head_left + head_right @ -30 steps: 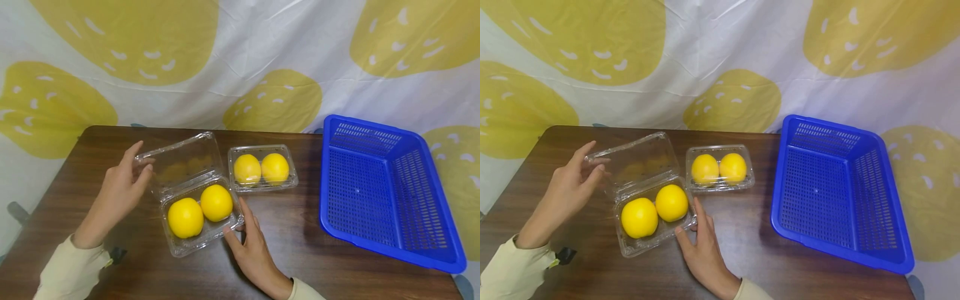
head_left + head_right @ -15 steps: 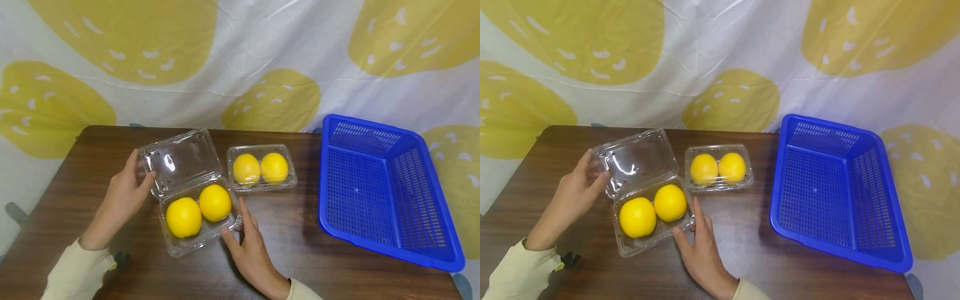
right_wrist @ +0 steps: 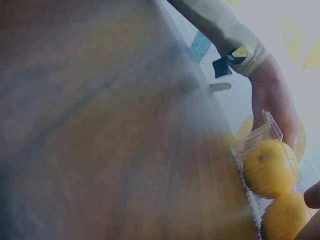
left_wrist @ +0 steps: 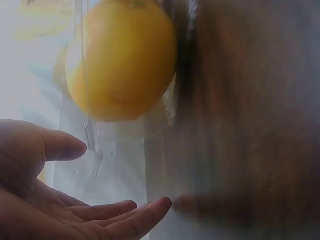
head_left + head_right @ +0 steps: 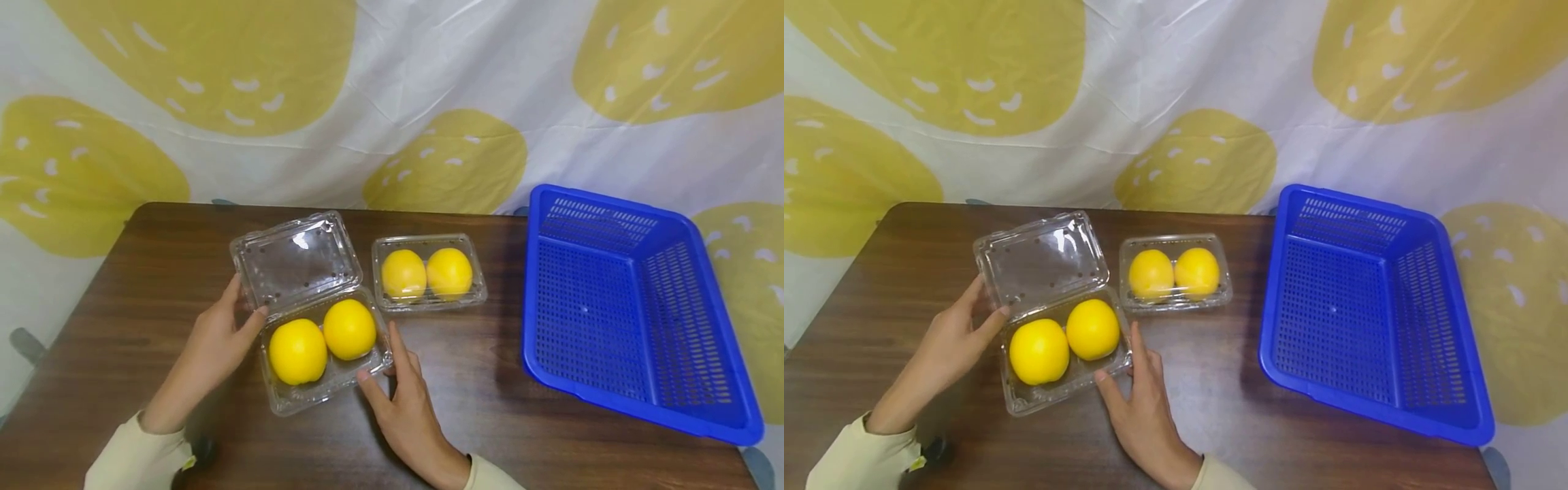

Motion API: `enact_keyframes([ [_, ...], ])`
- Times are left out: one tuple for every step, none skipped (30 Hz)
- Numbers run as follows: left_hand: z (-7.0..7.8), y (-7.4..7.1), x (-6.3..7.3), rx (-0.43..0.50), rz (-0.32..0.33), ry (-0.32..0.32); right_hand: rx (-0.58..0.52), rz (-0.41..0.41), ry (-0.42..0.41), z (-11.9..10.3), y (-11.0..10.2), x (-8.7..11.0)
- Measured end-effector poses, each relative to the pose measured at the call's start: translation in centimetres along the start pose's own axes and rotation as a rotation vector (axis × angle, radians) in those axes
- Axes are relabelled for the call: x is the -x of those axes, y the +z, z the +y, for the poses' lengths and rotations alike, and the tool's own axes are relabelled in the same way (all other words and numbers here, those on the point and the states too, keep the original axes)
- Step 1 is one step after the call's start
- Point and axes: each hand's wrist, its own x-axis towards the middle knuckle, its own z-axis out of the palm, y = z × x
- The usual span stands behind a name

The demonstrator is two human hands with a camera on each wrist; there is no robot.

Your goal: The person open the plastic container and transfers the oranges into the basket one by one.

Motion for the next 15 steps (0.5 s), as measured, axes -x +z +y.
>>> enact_keyframes([
  [0.0, 0.1, 0.3, 0.002, -0.003, -0.002, 0.000, 0.000, 0.002, 0.0, 0.0, 0.0],
  [-0.1, 0.3, 0.5, 0.001, -0.002, -0.002, 0.000, -0.001, 0.005, 0.0, 0.0, 0.0],
  [-0.1, 0.4, 0.8, 0.005, -0.004, -0.003, 0.000, -0.001, 0.007, 0.0, 0.0, 0.0],
  [0.0, 0.5, 1.0, 0.006, -0.001, -0.003, 0.000, -0.003, 0.008, 0.0, 0.0, 0.0],
  [-0.1, 0.5, 1.3, 0.004, 0.004, -0.001, 0.001, -0.004, 0.009, 0.0, 0.0, 0.0],
  [0.0, 0.6, 1.5, 0.005, 0.007, -0.001, 0.000, -0.005, 0.010, 0.0, 0.0, 0.0],
  [0.0, 0.7, 1.8, 0.012, 0.010, -0.001, -0.001, -0.006, 0.010, 0.0, 0.0, 0.0],
  [0.1, 0.7, 2.0, 0.017, 0.013, 0.002, 0.000, -0.006, 0.010, 0.0, 0.0, 0.0],
  [0.2, 0.8, 2.2, 0.026, 0.016, 0.002, 0.002, -0.006, 0.010, -0.1, 0.0, 0.0],
  [0.2, 0.8, 2.4, 0.035, 0.019, 0.004, 0.003, -0.006, 0.008, -0.1, 0.0, 0.0],
  [0.3, 0.9, 2.6, 0.044, 0.020, 0.003, 0.003, -0.005, 0.007, -0.1, 0.0, 0.0],
  [0.3, 1.0, 2.7, 0.055, 0.023, 0.003, 0.003, -0.005, 0.006, 0.0, 0.0, 0.0],
  [0.4, 1.1, 2.9, 0.067, 0.026, 0.003, 0.004, -0.005, 0.005, 0.0, 0.0, 0.0],
  [0.4, 1.2, 3.0, 0.082, 0.032, 0.002, 0.005, -0.005, 0.004, 0.0, 0.0, 0.0],
  [0.4, 1.3, 3.2, 0.095, 0.035, -0.003, 0.005, -0.005, 0.003, 0.0, -0.1, 0.0],
])
